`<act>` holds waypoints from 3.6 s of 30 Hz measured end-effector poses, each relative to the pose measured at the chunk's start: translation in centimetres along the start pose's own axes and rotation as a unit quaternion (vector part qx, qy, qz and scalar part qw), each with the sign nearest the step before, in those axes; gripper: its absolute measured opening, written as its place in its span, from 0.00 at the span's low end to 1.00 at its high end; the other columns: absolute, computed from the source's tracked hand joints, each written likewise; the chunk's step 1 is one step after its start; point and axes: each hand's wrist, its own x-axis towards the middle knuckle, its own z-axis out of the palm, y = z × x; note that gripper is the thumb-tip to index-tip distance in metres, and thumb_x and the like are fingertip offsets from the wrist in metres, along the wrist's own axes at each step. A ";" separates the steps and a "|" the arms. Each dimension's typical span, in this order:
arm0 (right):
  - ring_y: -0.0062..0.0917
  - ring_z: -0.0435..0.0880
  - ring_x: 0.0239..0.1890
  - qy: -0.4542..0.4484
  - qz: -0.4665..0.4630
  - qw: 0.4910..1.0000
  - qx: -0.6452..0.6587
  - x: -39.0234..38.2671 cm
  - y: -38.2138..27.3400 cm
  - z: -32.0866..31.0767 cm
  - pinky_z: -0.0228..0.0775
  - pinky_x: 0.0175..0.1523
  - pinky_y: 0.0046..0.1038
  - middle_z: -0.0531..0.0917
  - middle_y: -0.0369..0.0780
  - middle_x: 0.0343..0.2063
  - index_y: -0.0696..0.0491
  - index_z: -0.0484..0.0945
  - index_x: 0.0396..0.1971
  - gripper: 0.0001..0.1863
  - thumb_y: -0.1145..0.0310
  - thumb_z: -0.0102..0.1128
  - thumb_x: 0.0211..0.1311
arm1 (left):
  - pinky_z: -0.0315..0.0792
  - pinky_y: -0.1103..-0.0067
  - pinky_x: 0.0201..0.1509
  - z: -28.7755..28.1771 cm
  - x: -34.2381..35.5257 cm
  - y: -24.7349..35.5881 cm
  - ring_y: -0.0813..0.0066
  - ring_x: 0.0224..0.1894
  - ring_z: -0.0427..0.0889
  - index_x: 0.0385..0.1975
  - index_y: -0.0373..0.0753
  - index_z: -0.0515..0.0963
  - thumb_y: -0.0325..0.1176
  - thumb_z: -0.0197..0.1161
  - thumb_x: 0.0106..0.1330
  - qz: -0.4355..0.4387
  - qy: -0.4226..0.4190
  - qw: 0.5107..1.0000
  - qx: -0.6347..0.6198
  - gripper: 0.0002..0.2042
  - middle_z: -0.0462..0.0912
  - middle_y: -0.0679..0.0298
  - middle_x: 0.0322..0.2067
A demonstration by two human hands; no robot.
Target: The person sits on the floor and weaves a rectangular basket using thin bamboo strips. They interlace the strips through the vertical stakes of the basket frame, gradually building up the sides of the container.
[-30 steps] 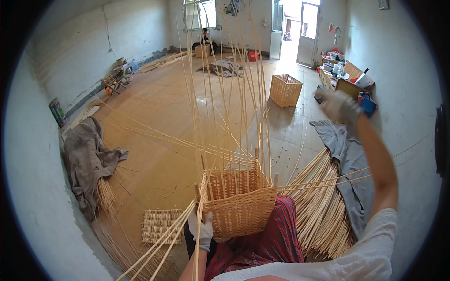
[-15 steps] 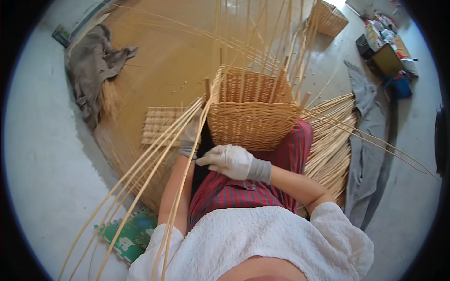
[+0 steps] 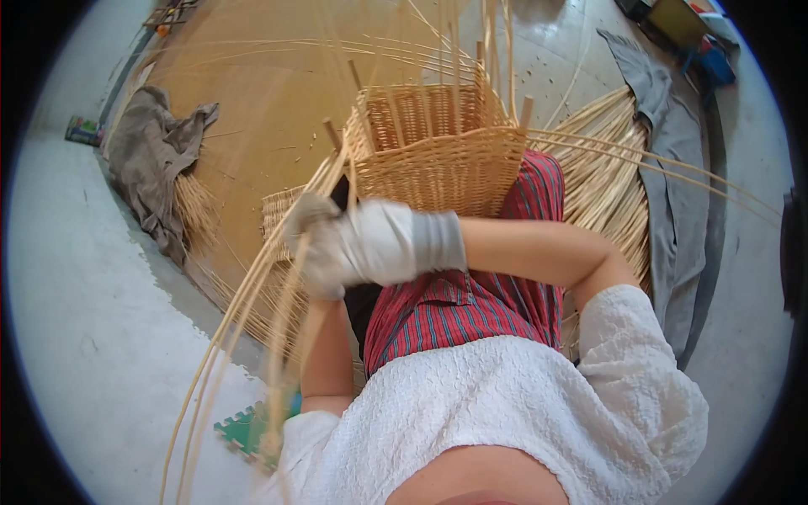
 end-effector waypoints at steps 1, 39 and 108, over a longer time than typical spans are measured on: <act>0.37 0.87 0.33 0.015 0.096 0.994 -0.047 1.5 0.3 -2.2 0.81 0.36 0.34 0.86 0.38 0.35 0.48 0.79 0.39 0.12 0.77 0.59 0.54 | 0.72 0.80 0.28 -1.1 -0.4 -1.4 0.77 0.23 0.75 0.51 0.33 0.78 0.52 0.51 0.79 -0.072 0.034 0.997 0.005 0.25 0.78 0.66 0.23; 0.25 0.86 0.40 0.569 0.417 0.671 0.230 -13.8 8.3 -3.5 0.80 0.49 0.26 0.85 0.40 0.35 0.53 0.71 0.46 0.08 0.79 0.59 0.72 | 0.84 0.73 0.41 13.7 6.3 -0.4 0.67 0.39 0.88 0.63 0.37 0.71 0.31 0.56 0.77 0.045 -0.095 0.970 0.219 0.17 0.85 0.51 0.49; 0.18 0.82 0.42 0.412 0.364 0.808 0.212 -13.1 7.2 -4.0 0.77 0.49 0.24 0.83 0.35 0.37 0.56 0.82 0.51 0.10 0.72 0.58 0.75 | 0.67 0.65 0.72 2.2 3.5 -11.3 0.58 0.66 0.75 0.58 0.34 0.74 0.33 0.66 0.71 -0.094 0.001 0.995 0.020 0.19 0.76 0.51 0.61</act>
